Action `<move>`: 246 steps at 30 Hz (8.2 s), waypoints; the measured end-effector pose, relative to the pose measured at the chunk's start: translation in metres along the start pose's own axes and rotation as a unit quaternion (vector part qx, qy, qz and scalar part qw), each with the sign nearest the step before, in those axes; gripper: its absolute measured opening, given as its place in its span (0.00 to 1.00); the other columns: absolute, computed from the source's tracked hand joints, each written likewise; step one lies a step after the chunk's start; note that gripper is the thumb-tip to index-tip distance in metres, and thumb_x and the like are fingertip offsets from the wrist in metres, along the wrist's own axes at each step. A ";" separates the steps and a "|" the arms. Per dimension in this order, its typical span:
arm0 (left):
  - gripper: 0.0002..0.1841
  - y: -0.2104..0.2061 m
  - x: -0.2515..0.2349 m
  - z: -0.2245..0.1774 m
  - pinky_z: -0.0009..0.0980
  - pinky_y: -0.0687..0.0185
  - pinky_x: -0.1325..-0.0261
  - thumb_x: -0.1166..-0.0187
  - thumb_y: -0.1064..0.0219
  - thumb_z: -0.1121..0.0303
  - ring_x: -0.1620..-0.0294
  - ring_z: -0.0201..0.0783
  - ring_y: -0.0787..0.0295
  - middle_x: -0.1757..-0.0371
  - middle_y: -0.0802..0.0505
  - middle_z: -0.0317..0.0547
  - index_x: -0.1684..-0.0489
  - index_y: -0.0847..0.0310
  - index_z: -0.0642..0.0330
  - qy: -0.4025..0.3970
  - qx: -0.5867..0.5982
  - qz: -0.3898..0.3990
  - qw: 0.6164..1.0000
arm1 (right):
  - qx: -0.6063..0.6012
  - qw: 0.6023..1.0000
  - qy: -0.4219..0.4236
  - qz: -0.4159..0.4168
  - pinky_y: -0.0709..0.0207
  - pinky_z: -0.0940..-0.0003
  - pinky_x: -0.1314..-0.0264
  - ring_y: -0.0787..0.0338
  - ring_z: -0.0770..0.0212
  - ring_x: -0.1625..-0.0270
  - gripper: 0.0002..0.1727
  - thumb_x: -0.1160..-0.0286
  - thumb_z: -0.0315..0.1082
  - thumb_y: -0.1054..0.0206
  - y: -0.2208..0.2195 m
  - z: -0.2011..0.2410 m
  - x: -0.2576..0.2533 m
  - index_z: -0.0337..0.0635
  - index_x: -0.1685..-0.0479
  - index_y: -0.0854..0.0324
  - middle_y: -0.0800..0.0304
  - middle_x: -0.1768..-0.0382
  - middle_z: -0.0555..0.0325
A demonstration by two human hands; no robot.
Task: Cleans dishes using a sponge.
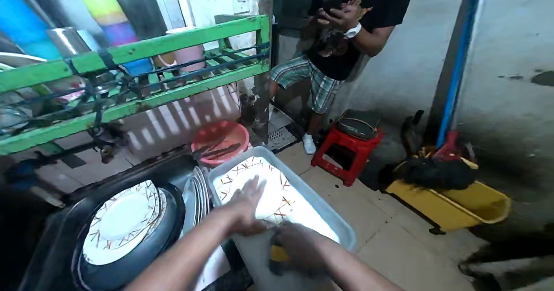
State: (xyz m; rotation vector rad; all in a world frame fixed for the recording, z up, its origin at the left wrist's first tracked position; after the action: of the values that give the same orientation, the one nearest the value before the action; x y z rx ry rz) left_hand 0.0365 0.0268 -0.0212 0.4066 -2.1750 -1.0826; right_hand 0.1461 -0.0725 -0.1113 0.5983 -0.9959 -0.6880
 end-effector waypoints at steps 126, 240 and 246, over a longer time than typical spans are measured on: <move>0.22 0.018 0.110 0.064 0.41 0.06 0.65 0.47 0.43 0.82 0.65 0.42 0.05 0.65 0.06 0.52 0.48 0.25 0.62 -0.010 0.759 -0.380 0.529 | -0.487 0.808 0.004 -0.330 0.17 0.44 0.41 0.10 0.46 0.47 0.23 0.23 0.31 0.32 0.182 0.004 -0.038 0.35 0.29 0.23 0.11 0.48 0.39; 0.15 -0.025 -0.006 0.060 0.43 0.10 0.55 0.17 0.45 0.78 0.56 0.47 0.09 0.52 0.10 0.58 0.34 0.26 0.65 0.087 0.768 -0.348 0.530 | -0.259 0.908 -0.189 -0.272 0.32 0.38 0.19 0.26 0.35 0.20 0.31 0.18 0.46 0.32 0.096 -0.053 -0.035 0.30 0.25 0.25 0.25 0.24 0.32; 0.33 -0.019 0.016 0.048 0.40 0.10 0.60 0.40 0.46 0.93 0.56 0.44 0.09 0.49 0.11 0.57 0.28 0.32 0.65 0.090 0.731 -0.336 0.587 | -0.253 0.892 -0.051 -0.372 0.33 0.39 0.17 0.27 0.35 0.19 0.30 0.24 0.40 0.27 0.116 0.023 -0.061 0.35 0.25 0.23 0.24 0.24 0.35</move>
State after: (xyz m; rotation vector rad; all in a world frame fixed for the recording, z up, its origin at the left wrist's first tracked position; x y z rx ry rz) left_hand -0.0081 0.0352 -0.0506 2.0244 -2.2050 0.8335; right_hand 0.1313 0.0446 -0.0504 0.4703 -0.6135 -1.6184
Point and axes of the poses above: each hand's wrist, its own x-axis away from the middle knuckle, its own y-axis out of the back of the hand, z = x × y, the point moved 5 cm from there along -x, towards the middle knuckle
